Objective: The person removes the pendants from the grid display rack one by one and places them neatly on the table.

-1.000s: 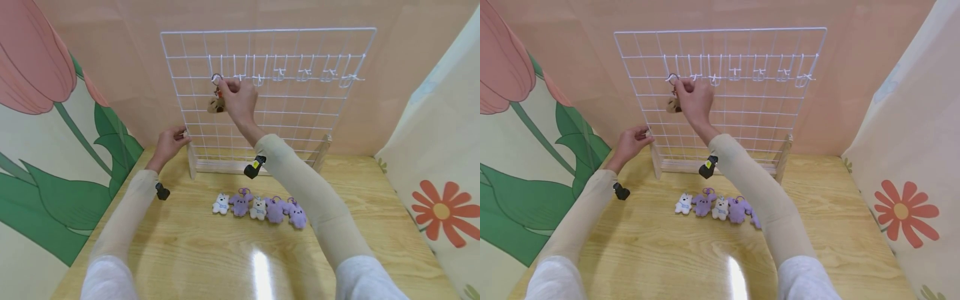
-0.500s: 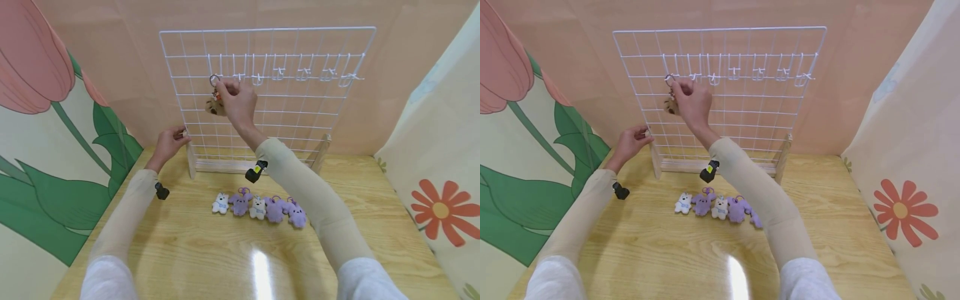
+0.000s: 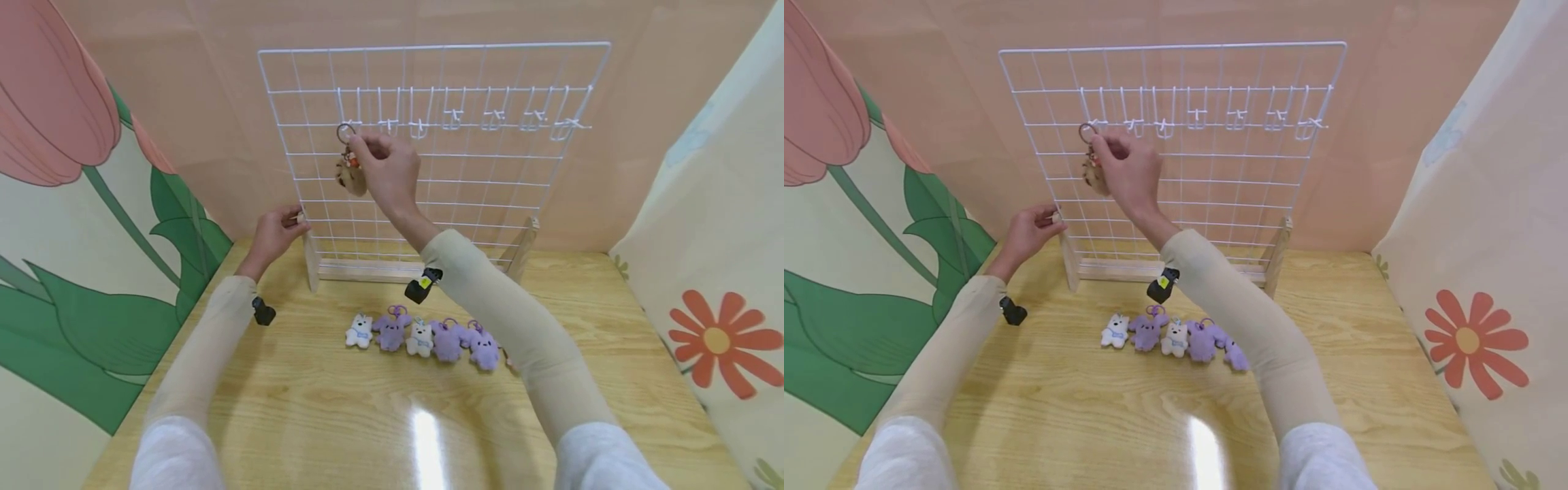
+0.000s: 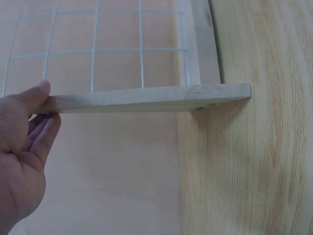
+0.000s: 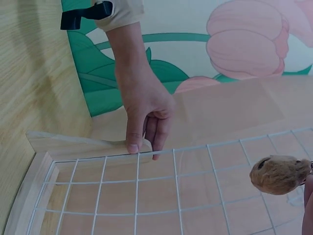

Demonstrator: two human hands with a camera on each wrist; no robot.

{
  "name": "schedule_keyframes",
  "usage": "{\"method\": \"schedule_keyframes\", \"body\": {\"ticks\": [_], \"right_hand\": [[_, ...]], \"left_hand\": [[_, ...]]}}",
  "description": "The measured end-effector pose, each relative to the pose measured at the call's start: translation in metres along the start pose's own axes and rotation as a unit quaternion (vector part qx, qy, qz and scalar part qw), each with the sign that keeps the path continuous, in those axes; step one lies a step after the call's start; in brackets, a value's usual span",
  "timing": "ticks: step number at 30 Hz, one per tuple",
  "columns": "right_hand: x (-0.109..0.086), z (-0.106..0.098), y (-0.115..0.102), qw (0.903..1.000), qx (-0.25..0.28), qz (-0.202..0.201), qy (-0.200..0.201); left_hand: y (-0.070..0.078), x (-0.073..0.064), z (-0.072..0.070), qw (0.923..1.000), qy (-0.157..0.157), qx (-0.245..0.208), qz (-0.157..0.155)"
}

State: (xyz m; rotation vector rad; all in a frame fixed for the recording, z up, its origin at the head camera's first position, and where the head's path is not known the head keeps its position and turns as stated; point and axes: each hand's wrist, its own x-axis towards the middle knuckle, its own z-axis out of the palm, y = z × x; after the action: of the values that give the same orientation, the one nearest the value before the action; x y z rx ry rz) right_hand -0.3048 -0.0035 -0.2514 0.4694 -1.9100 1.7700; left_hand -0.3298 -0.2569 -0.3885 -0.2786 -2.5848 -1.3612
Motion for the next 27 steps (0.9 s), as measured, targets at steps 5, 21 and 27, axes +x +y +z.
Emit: {"method": "schedule_keyframes", "body": {"ticks": [5, 21, 27], "right_hand": [[-0.005, -0.002, -0.005, 0.9997, -0.009, -0.017, -0.014], [-0.039, -0.005, -0.005, 0.9966, -0.037, -0.029, -0.068], [-0.057, -0.006, 0.008, 0.9934, -0.040, -0.056, -0.092]], "left_hand": [[-0.001, 0.001, 0.000, 1.0000, -0.001, -0.001, 0.000], [-0.002, 0.001, 0.000, 1.0000, 0.003, 0.001, 0.002], [-0.001, 0.001, 0.000, 1.0000, 0.005, -0.001, -0.002]]}}
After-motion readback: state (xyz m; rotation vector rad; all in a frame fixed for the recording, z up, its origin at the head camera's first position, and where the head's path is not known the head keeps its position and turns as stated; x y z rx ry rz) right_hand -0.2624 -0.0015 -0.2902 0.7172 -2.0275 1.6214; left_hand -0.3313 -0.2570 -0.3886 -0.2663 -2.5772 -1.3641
